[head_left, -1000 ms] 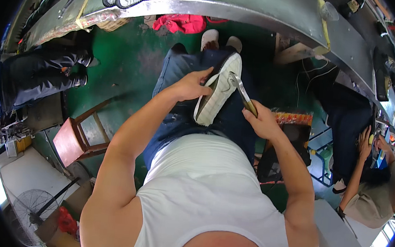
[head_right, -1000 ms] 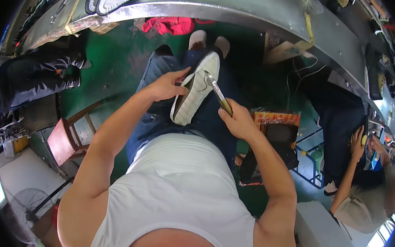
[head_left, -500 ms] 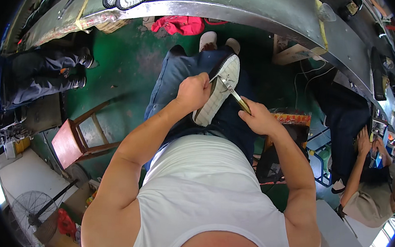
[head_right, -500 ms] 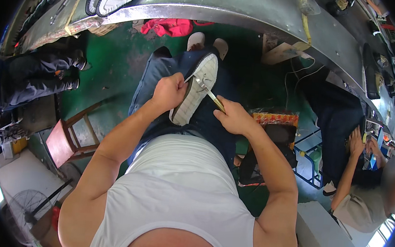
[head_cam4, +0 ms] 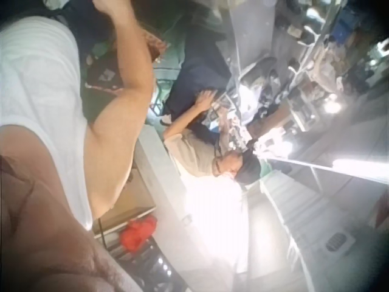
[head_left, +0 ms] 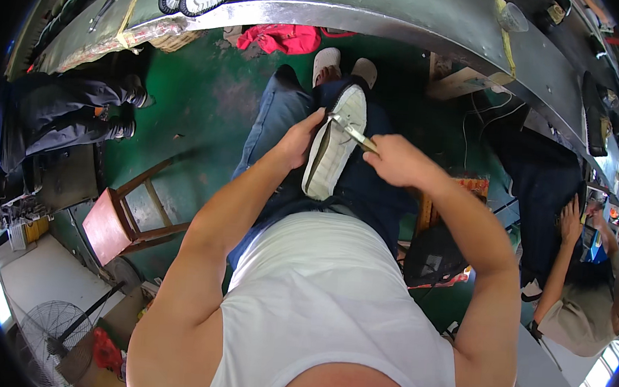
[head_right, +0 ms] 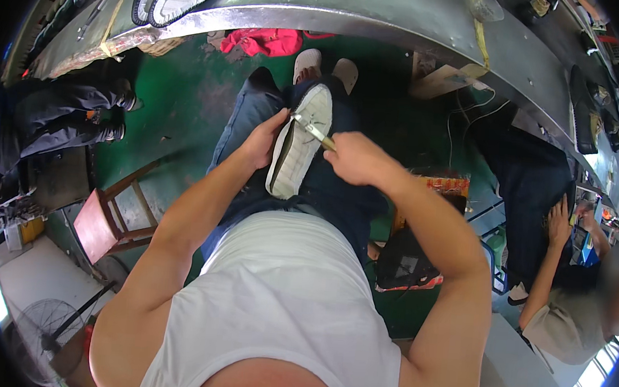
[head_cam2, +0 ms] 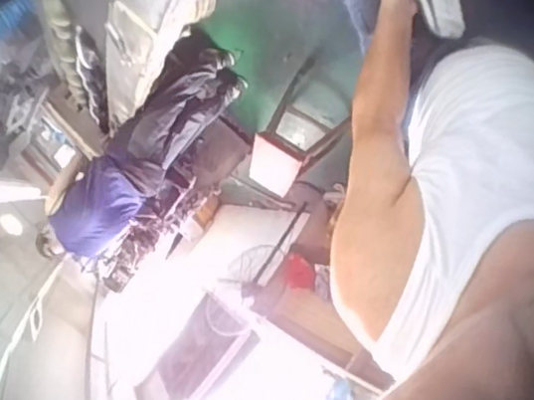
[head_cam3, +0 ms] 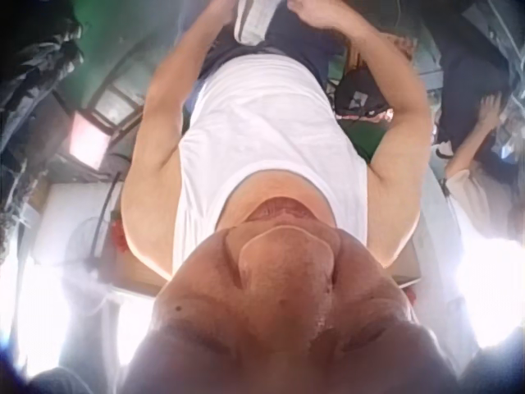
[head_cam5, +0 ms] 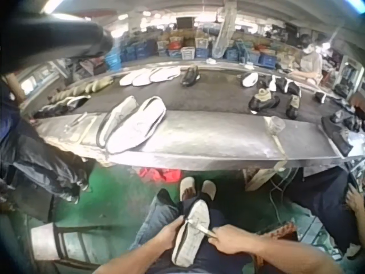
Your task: Manually shaping and trimming shoe uppers using specialized pliers in a factory setting.
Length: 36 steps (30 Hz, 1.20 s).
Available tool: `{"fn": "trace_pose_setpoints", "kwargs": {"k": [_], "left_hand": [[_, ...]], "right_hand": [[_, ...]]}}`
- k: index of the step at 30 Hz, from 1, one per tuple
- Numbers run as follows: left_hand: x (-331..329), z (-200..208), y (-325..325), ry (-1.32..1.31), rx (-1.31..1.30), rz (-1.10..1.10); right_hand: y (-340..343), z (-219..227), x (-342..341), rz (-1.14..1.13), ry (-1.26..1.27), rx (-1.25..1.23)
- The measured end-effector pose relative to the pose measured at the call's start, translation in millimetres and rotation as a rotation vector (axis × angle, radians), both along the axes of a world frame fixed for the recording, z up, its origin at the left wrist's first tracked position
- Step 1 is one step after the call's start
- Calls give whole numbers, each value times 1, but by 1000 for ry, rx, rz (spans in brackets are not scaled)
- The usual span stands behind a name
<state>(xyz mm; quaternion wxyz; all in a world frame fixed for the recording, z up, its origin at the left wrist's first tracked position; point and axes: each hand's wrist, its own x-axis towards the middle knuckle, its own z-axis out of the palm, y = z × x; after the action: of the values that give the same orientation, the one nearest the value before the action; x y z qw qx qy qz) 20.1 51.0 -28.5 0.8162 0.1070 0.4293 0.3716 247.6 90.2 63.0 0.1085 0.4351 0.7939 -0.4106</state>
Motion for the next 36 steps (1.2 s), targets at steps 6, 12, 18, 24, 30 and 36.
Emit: {"fn": "trace_pose_setpoints", "kwargs": {"k": [6,12,18,24,30,36], "left_hand": [[-1,-7,2,59,123,52],[3,5,9,122,130,-53],[9,7,15,213,52,-57],[27,45,18,338,24,-64],[37,33,23,645,68,-83],[39,31,26,647,112,-240]], "right_hand": [[-52,-37,-15,-367,230,-78],[-57,-39,-6,-675,370,-635],[-42,-47,16,-770,565,-1000],[-67,-68,31,-922,859,-1320],[-34,-22,73,-714,541,-1028],[-8,-9,23,-420,366,-128]]}}
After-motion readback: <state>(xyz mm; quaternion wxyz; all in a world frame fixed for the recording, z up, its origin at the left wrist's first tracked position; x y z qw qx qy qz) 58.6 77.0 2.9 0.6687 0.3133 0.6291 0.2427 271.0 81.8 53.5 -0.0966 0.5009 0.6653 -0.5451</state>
